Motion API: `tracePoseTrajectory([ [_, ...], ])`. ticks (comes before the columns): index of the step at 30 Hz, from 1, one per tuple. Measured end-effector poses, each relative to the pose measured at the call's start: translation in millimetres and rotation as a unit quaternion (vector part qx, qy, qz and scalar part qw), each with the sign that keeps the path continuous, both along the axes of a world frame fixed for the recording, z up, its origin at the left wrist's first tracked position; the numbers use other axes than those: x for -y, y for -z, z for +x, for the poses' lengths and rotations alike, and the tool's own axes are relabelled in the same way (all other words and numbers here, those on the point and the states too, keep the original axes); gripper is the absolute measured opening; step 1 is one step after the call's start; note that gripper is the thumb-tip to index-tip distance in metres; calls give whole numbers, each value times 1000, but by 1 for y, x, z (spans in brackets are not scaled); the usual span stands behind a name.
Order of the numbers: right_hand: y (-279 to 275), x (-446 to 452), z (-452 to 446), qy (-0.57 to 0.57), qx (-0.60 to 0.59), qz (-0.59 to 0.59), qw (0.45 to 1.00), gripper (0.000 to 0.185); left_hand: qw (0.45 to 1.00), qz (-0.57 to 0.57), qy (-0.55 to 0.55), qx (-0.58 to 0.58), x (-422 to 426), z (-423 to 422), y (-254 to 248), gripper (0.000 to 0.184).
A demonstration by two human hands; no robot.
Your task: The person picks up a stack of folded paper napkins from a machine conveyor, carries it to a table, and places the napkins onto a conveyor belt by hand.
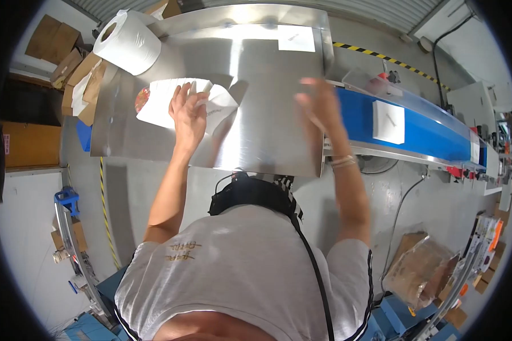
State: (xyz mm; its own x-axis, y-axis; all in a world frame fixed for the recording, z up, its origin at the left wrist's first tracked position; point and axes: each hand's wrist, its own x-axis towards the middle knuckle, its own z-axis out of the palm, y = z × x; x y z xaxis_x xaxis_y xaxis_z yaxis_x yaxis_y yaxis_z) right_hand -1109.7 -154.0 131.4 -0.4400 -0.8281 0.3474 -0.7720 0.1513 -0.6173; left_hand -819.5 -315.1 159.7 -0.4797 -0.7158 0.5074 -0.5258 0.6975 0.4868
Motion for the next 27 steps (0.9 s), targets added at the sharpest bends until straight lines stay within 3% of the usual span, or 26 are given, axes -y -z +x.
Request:
tracePoseTrajectory([
  [1, -4, 24, 22, -113, 66, -14, 991, 44, 1000, 2, 5, 6, 0, 0, -1, 37],
  [4, -18, 83, 77, -253, 200, 62, 945, 50, 999, 6, 25, 40, 2, 3, -6, 35],
  [7, 6, 120, 91, -321, 108, 76, 938, 53, 998, 14, 30, 50, 0, 6, -17, 35],
  [10, 5, 106, 91, -289, 51, -5, 956, 56, 999, -9, -4, 42, 4, 8, -13, 39],
  [11, -14, 86, 82, -251, 316, 158, 901, 50, 999, -16, -15, 42, 9, 12, -5, 40],
  [14, 22, 38, 51, -70, 310, 39, 947, 43, 999, 1, -25, 44, 12, 16, 0, 36],
  [16, 38, 3, 16, -15, 391, -20, 920, 45, 999, 23, -22, 37, 11, 18, -4, 35],
  [18, 97, -29, -53, 149, 279, 24, 948, 46, 999, 22, -17, 18, 12, 18, -3, 32],
  [20, 55, -55, -76, 263, 165, 121, 943, 52, 1000, 23, -17, 11, 15, 19, -1, 32],
  [23, 33, -65, -74, 325, -56, 97, 939, 52, 1000, 19, -22, 6, 16, 17, -1, 33],
  [25, 19, -50, -56, 358, -221, 93, 903, 52, 1000, 15, -23, 13, 15, 17, -3, 34],
  [27, 12, -11, -19, 193, -16, -11, 981, 51, 999, 33, -11, 12, 15, 17, -3, 35],
])
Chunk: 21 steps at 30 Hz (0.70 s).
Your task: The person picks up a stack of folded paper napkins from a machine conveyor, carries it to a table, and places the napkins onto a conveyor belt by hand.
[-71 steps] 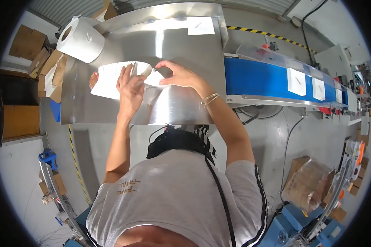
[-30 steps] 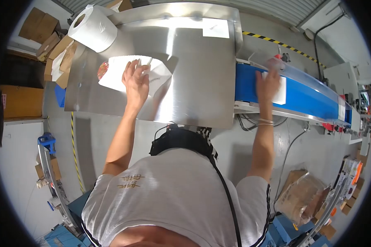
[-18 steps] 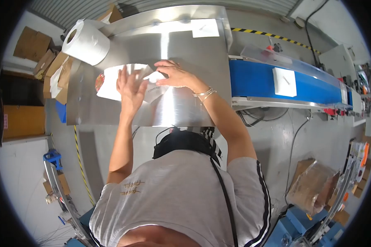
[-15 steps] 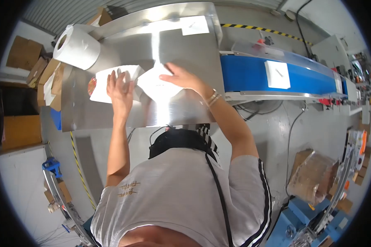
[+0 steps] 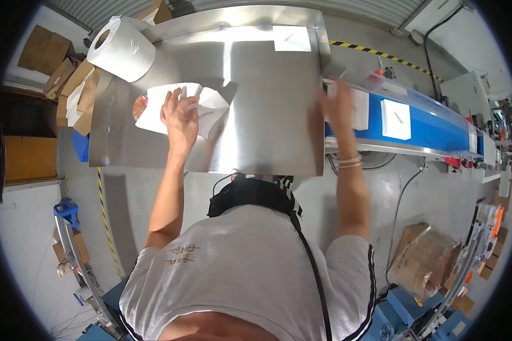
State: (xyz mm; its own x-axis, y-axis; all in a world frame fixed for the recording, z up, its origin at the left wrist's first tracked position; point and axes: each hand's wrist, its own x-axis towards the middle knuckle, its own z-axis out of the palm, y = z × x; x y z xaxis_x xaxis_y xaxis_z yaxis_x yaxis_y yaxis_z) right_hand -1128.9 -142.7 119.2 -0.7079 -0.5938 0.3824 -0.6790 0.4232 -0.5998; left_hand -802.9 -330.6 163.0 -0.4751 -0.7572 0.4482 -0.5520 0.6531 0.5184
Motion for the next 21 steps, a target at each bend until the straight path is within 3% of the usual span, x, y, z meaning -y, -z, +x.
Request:
tracePoseTrajectory([
  [2, 3, 44, 41, -254, -23, -33, 966, 50, 1000, -3, 10, 24, 0, 1, -3, 35],
  [4, -38, 84, 97, -352, 198, 83, 911, 53, 999, -7, 29, 43, 1, 1, -5, 34],
  [6, -19, 125, 120, -443, 228, 60, 865, 50, 997, -9, 51, 58, 4, 5, -6, 35],
  [9, 5, 147, 130, -463, 81, 103, 877, 54, 998, -2, 54, 43, -4, 5, -19, 35],
  [10, 11, 143, 128, -466, -11, 34, 884, 51, 999, -17, 33, 38, -3, 5, -17, 36],
  [11, 16, 133, 121, -448, 153, 18, 881, 48, 999, -30, 11, 31, -1, 6, -14, 36],
  [13, 15, 101, 112, -375, 464, -16, 802, 43, 999, -31, -8, 27, 2, 9, -7, 37],
  [14, 21, 82, 104, -313, 485, -69, 814, 39, 999, -22, -6, 32, 4, 12, -6, 37],
  [15, 3, 61, 91, -249, 343, -11, 906, 39, 999, -16, -6, 37, 7, 15, -5, 37],
  [16, 37, 50, 54, -224, 323, 84, 916, 40, 999, -40, -1, 35, 9, 16, -3, 37],
  [17, 55, 25, 40, -173, 334, -47, 925, 40, 999, -35, 3, 23, 10, 17, -1, 37],
  [19, 71, -17, -9, -72, 345, -37, 935, 41, 1000, -29, 5, 1, 11, 18, 1, 36],
  [20, 50, -27, -28, 29, 282, 94, 954, 44, 1000, -28, 1, -14, 11, 17, 0, 36],
  [21, 56, -47, -58, 48, 199, 136, 969, 47, 1000, -27, -3, -12, 11, 18, 0, 35],
])
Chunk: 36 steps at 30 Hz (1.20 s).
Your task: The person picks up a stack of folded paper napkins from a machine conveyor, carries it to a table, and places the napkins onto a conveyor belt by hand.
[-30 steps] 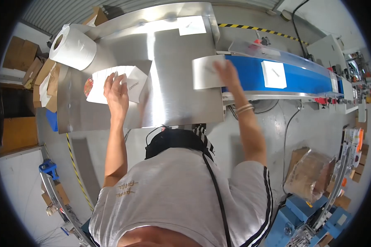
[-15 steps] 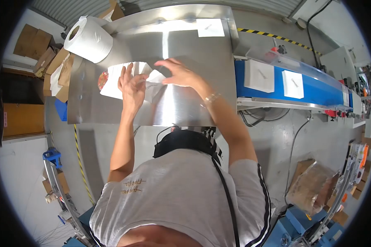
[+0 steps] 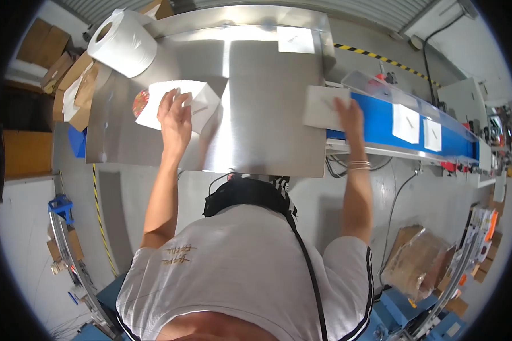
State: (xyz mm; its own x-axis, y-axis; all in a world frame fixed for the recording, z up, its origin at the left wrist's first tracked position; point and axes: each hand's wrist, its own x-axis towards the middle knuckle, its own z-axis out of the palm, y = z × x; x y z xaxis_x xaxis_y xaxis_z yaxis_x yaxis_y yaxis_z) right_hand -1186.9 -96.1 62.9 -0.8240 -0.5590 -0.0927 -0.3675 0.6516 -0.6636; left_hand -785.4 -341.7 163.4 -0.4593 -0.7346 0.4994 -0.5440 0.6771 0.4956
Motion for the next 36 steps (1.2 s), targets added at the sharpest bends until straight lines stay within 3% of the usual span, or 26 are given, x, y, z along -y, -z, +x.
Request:
tracePoseTrajectory([
  [2, -4, -7, -12, 48, -211, 68, 974, 52, 1000, 1, -6, 1, 1, -1, -1, 34],
  [4, -36, 1, 12, 151, -445, 108, 876, 53, 1000, 11, -12, -3, 1, -2, -2, 33],
  [7, -37, 51, 37, -65, -234, -106, 964, 54, 1000, 3, -4, 1, 4, -2, -1, 33],
  [8, -44, 76, 68, -136, -129, -95, 978, 50, 1000, 4, 1, 4, 4, -1, 0, 32],
  [10, -67, 125, 127, -336, 47, -200, 919, 53, 1000, 5, 13, 10, 7, 0, -1, 32],
  [11, -77, 145, 150, -382, 134, -167, 899, 52, 999, 13, 25, 15, 9, 1, -1, 31],
  [13, -81, 185, 182, -450, 202, -165, 854, 51, 998, 32, 46, 26, 12, 6, -3, 30],
  [16, -68, 212, 198, -520, 76, -103, 844, 51, 994, 32, 64, 81, 12, 10, -13, 35],
  [17, -53, 213, 198, -519, 0, -153, 841, 46, 996, 33, 49, 61, 11, 11, -16, 38],
  [19, -75, 189, 193, -432, 206, -146, 866, 40, 999, 42, 28, 16, 10, 11, -16, 45],
  [20, -82, 173, 189, -377, 306, -139, 863, 37, 999, -6, 20, 35, 17, 16, -3, 53],
  [21, -65, 160, 184, -306, 295, -204, 882, 31, 999, 1, 14, 37, 22, 18, 0, 49],
  [24, -27, 114, 128, -227, 223, -237, 918, 33, 999, 5, -1, 53, 21, 15, -4, 38],
  [26, -51, 78, 109, -79, 132, -235, 960, 35, 999, 4, -5, 46, 18, 17, -5, 35],
  [28, 10, 40, 26, -33, -29, -57, 997, 37, 1000, 4, 0, 15, 17, 16, -3, 34],
  [30, -17, 12, 3, 44, -34, 36, 998, 45, 1000, 2, 2, 17, 18, 16, -3, 34],
  [32, -32, 2, 3, 137, -155, 86, 975, 55, 1000, 1, 2, 17, 19, 16, -3, 33],
  [35, -38, 22, 18, 58, -470, 36, 880, 56, 1000, 6, 1, 13, 20, 16, -1, 31],
  [36, -37, 40, 28, -5, -383, -1, 924, 56, 1000, 0, 2, 17, 20, 16, -1, 31],
])
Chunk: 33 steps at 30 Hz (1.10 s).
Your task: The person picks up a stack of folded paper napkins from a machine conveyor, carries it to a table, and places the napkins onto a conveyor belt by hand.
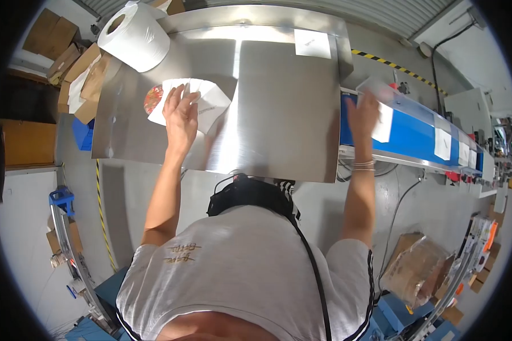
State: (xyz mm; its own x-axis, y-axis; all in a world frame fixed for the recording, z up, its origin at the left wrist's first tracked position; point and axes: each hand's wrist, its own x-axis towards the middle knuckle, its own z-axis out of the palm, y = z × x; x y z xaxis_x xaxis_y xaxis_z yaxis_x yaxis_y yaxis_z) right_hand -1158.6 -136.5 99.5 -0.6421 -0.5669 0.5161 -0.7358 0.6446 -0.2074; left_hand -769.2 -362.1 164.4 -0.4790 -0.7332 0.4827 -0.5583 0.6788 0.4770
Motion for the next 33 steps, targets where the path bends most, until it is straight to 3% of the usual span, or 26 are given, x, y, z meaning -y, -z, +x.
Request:
tracePoseTrajectory([
  [3, -19, 71, 74, -311, 173, -20, 934, 48, 1000, -12, 13, 4, 2, 0, 1, 29],
  [4, -21, 96, 102, -376, 322, -49, 867, 49, 1000, -14, 16, 12, 2, 0, 0, 28],
  [5, -36, 116, 127, -401, 411, -6, 819, 52, 999, -17, 20, 19, 2, 1, -1, 28],
  [9, -46, 181, 183, -530, 464, 24, 710, 54, 998, -23, 46, 48, 3, 5, -7, 29],
  [12, -8, 198, 186, -543, 268, 12, 795, 51, 999, -2, 38, 21, -4, 3, -24, 32],
  [15, -45, 160, 178, -433, 518, 44, 736, 42, 999, -35, -29, 2, 8, 5, -6, 35],
  [18, -8, 119, 152, -354, 635, -143, 672, 37, 1000, -9, 1, 19, 19, 12, 1, 35],
  [20, 1, 89, 118, -284, 607, -183, 719, 33, 1000, -4, -13, 16, 14, 9, -3, 35],
  [22, 14, 48, 66, -213, 494, -89, 839, 38, 1000, 1, -20, 13, 12, 8, -5, 34],
  [24, 2, 17, 31, -63, 485, -47, 871, 47, 1000, -5, -13, -1, 14, 9, -4, 33],
  [26, 23, -16, -22, -47, 393, -37, 917, 55, 1000, -7, -14, -8, 14, 10, -3, 33],
  [28, 6, -30, -41, 62, 227, 90, 968, 53, 1000, -5, -15, -10, 14, 10, -4, 34],
  [31, -10, -16, -19, 136, -41, 79, 987, 50, 1000, -5, -20, -12, 16, 10, 0, 32],
  [33, -22, 18, 4, -41, 94, -6, 995, 48, 1000, 4, -17, -9, 16, 9, 0, 29],
])
